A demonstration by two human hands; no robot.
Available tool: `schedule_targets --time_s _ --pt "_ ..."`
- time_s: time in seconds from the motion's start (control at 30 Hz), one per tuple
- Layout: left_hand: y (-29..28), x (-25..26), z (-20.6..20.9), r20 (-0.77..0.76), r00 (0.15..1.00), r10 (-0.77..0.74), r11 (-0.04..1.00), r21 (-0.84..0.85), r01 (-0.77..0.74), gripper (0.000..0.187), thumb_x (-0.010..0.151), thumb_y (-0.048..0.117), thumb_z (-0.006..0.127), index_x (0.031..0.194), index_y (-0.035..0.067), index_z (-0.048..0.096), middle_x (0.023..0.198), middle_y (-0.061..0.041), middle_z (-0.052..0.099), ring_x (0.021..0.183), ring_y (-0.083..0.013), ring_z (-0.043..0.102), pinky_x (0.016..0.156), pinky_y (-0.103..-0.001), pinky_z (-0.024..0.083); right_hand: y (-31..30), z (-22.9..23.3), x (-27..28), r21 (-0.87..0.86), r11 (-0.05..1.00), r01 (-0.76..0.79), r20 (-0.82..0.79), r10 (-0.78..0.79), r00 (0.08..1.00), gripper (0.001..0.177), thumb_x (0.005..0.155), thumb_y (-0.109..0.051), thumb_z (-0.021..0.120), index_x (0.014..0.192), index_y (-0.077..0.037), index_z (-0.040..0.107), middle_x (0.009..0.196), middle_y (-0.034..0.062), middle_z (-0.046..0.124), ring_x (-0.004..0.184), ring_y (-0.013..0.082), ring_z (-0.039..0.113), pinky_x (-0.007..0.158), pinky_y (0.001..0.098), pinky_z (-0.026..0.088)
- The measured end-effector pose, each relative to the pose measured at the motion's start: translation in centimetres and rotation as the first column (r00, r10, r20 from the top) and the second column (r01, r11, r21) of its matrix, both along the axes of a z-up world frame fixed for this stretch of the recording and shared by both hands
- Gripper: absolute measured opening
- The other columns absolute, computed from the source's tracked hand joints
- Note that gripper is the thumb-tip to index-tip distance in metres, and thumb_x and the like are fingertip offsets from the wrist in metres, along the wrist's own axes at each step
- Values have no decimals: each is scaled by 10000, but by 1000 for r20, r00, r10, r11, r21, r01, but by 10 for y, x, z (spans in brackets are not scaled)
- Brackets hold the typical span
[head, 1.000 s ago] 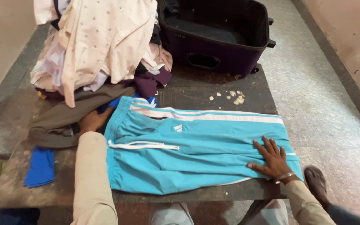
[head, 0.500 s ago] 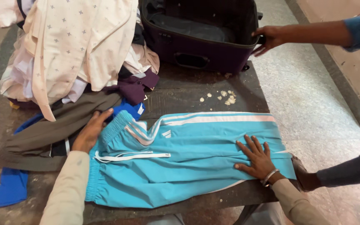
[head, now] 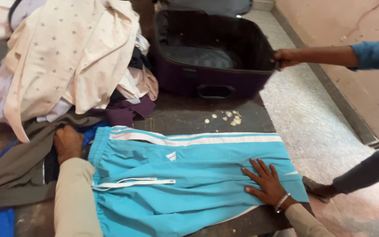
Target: The person folds a pair of blue trousers and a white shirt on a wooden table and places them into an open black suitcase.
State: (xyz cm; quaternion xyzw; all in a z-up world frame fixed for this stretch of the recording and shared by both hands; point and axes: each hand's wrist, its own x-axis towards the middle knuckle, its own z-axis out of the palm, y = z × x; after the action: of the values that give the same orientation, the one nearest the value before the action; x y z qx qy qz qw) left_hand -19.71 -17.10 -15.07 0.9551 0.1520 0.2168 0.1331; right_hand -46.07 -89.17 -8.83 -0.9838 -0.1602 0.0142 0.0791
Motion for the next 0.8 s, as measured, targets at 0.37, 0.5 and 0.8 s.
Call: schedule_targets --time_s 0.37,0.5,0.8 --pt "-21 -59 96 -167 981 -97 971 -234 56 667 754 344 873 1247 -1 584 1109 -348 659 1030 -544 632 884 -596 517 -7 -21 6 -60 998 -7 80 11 997 717 870 -717 487 1497 -371 452 1665 63 214 1538 324 116 1169 630 28" --pt "-73 -112 118 -140 987 -74 997 -34 70 791 769 417 838 1416 86 526 1240 -307 634 1105 -492 618 893 -568 512 -6 -21 6 -20 999 -25 113 27 993 789 854 -745 478 1527 -337 406 1661 65 234 1535 314 144 1171 629 41" --pt "-104 -117 70 -239 919 -314 850 -502 160 829 693 504 867 1338 76 572 1143 -225 724 1082 -400 700 912 -467 540 -2 -13 3 79 996 28 70 -33 997 929 814 -725 564 1559 -217 343 1646 61 282 1531 276 184 1188 615 72"
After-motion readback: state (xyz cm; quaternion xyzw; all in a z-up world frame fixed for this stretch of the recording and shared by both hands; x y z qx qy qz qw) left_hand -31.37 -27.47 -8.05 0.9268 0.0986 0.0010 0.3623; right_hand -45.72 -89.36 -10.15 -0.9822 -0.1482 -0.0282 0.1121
